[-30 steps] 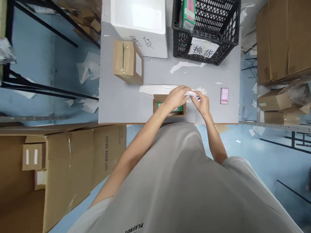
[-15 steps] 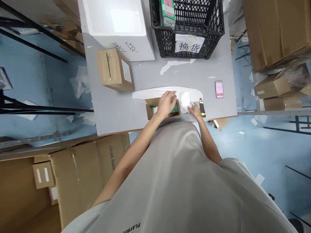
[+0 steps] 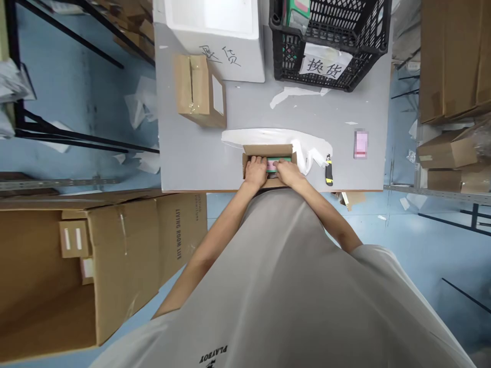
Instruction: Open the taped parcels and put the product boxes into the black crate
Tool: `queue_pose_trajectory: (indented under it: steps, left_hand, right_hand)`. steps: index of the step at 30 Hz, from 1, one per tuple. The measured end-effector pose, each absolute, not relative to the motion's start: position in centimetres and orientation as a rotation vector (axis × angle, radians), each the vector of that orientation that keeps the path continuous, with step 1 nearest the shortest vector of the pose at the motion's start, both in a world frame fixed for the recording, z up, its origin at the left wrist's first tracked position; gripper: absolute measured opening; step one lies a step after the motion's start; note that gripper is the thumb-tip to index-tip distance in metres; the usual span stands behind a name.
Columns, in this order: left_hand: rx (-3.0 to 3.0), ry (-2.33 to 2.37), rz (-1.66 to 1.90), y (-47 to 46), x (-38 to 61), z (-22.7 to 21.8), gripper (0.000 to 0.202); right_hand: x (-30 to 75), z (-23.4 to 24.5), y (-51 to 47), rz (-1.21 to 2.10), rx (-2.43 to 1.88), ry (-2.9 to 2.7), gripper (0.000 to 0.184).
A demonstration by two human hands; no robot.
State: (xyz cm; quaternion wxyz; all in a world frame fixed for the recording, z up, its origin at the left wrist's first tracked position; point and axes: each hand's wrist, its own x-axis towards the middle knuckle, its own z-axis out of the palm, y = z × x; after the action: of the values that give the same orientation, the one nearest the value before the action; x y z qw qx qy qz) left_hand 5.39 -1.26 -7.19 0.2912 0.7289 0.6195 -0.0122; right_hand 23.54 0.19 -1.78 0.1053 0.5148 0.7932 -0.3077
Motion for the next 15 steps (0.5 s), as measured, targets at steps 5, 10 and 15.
queue_pose_trajectory:
  steps: [5,10,15]
  left_hand:
    - [1.902,1.686,0.002,-1.4,5.6,-8.1,0.049]
    - [1.954,1.694,-0.107,-0.8,6.4,-8.1,0.05]
    - [1.999,1.634,-0.061,-0.6,5.7,-8.3,0.045]
  right_hand:
    - [24.0,-4.0,0.7,-0.623,1.522,2.309,0.054]
    - [24.2,-4.9,0.9,-0.486,1.433,2.367,0.056]
    - [24.6,-4.8,1.1,-0.459,1.36,2.363,0.056]
